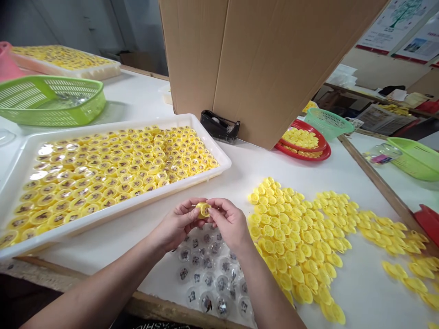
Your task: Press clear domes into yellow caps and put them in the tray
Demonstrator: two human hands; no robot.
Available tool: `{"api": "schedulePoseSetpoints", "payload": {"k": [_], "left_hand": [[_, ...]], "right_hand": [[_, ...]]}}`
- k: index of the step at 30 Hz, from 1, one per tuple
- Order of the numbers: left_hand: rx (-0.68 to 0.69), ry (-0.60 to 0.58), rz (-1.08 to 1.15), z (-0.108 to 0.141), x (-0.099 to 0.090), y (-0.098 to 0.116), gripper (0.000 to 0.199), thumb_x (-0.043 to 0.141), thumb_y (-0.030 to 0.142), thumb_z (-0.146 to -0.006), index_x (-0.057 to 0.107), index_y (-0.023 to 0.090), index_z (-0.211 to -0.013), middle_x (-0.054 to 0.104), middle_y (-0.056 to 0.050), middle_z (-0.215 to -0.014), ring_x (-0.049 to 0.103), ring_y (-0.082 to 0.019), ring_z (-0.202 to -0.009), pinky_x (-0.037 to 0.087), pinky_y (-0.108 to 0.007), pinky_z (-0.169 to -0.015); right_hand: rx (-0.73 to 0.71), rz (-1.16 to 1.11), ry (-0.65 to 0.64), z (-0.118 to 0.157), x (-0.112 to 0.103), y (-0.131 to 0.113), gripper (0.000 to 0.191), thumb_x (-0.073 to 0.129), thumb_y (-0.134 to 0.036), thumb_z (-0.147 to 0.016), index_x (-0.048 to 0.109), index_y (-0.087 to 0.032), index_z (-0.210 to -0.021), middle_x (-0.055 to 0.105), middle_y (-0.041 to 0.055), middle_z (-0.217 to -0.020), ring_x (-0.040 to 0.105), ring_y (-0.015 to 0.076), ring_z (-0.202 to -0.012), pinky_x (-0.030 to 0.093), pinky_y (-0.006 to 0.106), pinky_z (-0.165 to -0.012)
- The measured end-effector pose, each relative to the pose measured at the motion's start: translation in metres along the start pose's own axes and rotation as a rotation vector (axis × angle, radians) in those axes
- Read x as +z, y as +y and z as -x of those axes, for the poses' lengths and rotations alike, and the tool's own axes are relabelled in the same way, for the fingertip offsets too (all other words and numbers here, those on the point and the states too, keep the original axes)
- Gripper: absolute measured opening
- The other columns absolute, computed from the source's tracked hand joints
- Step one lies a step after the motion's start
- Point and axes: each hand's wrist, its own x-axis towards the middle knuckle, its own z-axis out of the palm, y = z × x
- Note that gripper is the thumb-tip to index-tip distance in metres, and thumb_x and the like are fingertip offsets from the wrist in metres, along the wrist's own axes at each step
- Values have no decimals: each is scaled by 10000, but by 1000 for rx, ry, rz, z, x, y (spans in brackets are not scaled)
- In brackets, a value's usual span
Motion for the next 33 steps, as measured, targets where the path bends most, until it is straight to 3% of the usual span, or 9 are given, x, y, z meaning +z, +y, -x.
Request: {"api": "schedulePoseSetpoints", "payload": {"k": [7,12,19,23,27,29,33], "left_hand": [[50,16,-14,1,4,0,321,753,257,-696,621,144,-966,682,-55,-872,635,-142,-752,490,-247,-693],[73,16,-56,4,7,-1,300,743,255,-708,627,152,-965,687,-41,-857,628,-132,-739,494,-243,-674],[120,34,-141,7,13,-2,323,740,291,-702,629,156,-973,680,-37,-830,632,-161,-782,503,-298,-747],[98,35,-182,7,10,-2,378,734,321,-702,609,144,-1011,664,-45,-848,619,-164,-803,496,-314,-774],[45,-22,-258,7,7,0,456,719,308,-720,557,124,-1105,643,-69,-920,604,-173,-872,470,-314,-807],[49,-24,-294,7,7,0,481,741,299,-696,532,116,-1089,634,-56,-865,607,-162,-818,468,-292,-755],[88,14,-331,7,8,-1,413,722,353,-710,490,130,-970,616,-29,-739,598,-146,-692,451,-264,-637]], "right_hand": [[-213,394,-93,11,-4,-20,318,615,-198,-782,625,-234,-1098,625,53,-1020,636,146,-761,554,285,-694],[-386,666,-12,11,-5,-27,217,629,-164,-775,650,-203,-988,641,46,-870,619,149,-697,535,292,-666],[-575,887,9,18,-1,-24,232,536,-148,-855,614,-158,-1073,641,88,-915,636,176,-831,531,283,-745],[-604,1050,25,21,4,-16,238,455,-164,-901,602,-128,-1085,637,115,-910,640,187,-829,531,294,-754],[-647,1018,110,21,7,-7,203,475,-108,-864,621,-155,-998,631,75,-842,630,163,-747,530,272,-687],[-667,947,161,21,9,-5,205,485,-82,-841,625,-164,-965,625,60,-814,624,159,-726,524,268,-659],[-497,723,145,22,8,-3,178,582,-137,-795,622,-199,-957,608,44,-850,605,148,-682,520,273,-624]]}}
